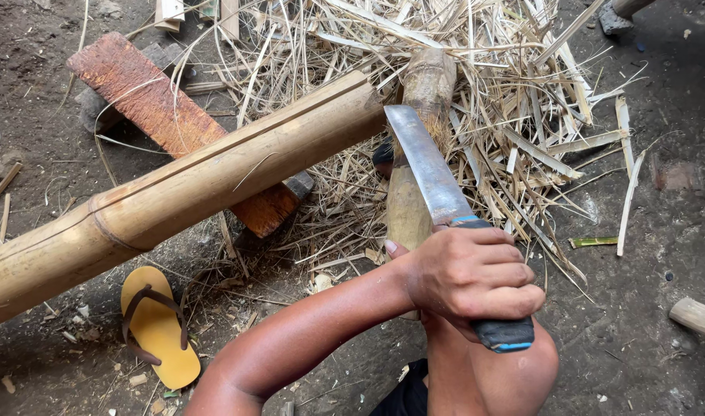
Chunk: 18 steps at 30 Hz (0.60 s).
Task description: The person splits a long bamboo pole lengthwise using a knife and a wooden mallet. They position the bamboo on a wooden support, strike the knife with the mallet to drive it into the bamboo, and continue splitting the pole into two halves.
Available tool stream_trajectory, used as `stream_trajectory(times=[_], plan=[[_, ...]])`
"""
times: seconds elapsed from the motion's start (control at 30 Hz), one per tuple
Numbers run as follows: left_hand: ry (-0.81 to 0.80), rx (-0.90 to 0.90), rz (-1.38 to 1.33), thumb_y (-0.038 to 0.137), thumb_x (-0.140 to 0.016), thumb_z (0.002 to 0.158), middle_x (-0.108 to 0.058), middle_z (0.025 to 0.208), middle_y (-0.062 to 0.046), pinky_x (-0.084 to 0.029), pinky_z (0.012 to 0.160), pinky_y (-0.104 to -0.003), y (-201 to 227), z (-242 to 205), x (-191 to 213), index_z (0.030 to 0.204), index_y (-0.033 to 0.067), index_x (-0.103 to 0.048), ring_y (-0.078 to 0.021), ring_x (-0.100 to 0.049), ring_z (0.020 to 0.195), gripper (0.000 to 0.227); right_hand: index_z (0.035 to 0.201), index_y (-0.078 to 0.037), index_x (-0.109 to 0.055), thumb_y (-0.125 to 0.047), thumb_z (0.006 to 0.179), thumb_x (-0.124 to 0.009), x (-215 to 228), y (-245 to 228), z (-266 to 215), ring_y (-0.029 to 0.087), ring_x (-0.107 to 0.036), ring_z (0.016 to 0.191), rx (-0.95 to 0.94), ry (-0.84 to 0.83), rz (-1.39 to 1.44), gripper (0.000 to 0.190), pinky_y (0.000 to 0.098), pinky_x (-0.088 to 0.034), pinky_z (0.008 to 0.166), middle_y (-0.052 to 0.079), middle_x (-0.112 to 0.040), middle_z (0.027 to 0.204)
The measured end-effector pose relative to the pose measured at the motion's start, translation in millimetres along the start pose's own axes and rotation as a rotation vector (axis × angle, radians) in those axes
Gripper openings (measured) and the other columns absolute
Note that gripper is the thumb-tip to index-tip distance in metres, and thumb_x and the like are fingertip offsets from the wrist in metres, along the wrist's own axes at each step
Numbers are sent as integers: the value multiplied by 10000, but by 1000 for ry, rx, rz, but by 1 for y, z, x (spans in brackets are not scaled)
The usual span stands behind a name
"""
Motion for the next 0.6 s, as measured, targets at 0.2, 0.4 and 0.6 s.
stream_trajectory(times=[0.2,0.4,0.6], plan=[[157,73,59,248,-742,952,-722,952,-125,-618,922,-456,-7,-2,56,997,27,-665,-288,-744,916,238,1007,-46,-709,-358,878,-754,-64,-271,1,149,-713,822,38,-487,-625,341,277,-565,764,67,-728,880],[496,235,16,66,-688,865,-707,860,-101,-619,812,-392,-36,-10,142,969,0,-666,-250,-724,819,125,1181,82,-589,-278,922,-723,-74,-155,44,246,-721,737,-644,-504,275,463,360,-626,676,143,-734,912],[551,375,-54,9,-672,854,-700,952,-120,-606,810,-336,-60,-8,160,1005,-51,-653,-210,-697,839,164,1266,79,-566,-204,940,-756,-53,-147,171,225,-706,691,-414,-184,379,472,377,-628,614,154,-685,965]])
Point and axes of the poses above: each hand's wrist, its own z-axis towards the middle knuckle, its own x-axis out of the back of the hand, y = z × x, the point moved 10 cm from there along z, towards the middle knuckle
